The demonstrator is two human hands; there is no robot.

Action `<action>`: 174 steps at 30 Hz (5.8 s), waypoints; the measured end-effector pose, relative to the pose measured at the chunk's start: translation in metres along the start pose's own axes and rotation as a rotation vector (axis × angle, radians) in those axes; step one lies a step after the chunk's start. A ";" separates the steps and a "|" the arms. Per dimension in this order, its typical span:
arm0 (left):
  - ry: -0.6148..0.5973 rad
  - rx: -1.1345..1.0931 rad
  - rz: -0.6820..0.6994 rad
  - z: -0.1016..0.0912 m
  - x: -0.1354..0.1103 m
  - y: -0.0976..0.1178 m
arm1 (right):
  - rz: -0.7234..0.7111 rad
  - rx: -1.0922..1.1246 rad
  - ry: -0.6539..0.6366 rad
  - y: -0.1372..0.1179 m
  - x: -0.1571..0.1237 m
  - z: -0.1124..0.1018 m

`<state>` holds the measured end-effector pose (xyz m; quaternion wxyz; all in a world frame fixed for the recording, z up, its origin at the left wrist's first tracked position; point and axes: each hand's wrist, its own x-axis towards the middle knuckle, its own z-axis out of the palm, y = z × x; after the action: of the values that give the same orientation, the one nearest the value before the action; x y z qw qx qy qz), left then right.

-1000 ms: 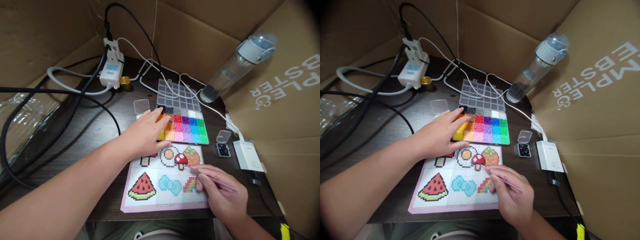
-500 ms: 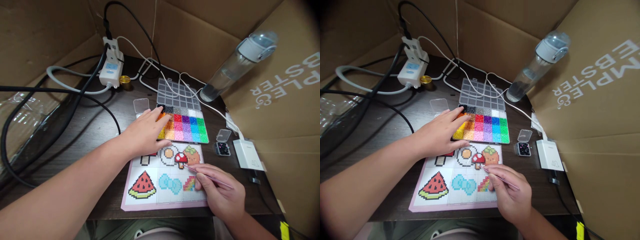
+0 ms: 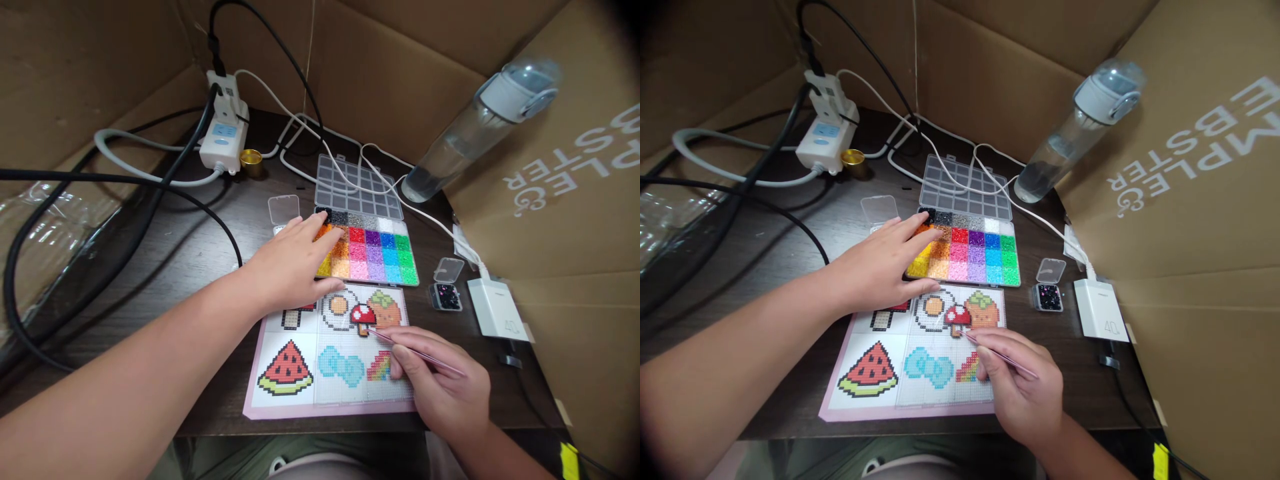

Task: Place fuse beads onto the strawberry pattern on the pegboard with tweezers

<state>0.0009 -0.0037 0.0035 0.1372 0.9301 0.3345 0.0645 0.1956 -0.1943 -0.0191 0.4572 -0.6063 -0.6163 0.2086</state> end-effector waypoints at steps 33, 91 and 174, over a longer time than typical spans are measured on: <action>0.019 -0.002 0.019 0.001 -0.001 -0.002 | 0.014 0.014 0.029 0.001 -0.001 -0.001; 0.084 0.026 0.047 0.003 -0.003 -0.003 | 0.369 0.345 0.165 -0.009 0.104 0.049; 0.023 -0.005 0.023 0.002 -0.001 -0.001 | 0.022 0.043 0.011 0.001 0.004 -0.004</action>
<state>-0.0003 -0.0043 0.0017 0.1349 0.9327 0.3253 0.0776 0.1998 -0.1916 -0.0167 0.4714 -0.6043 -0.6022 0.2235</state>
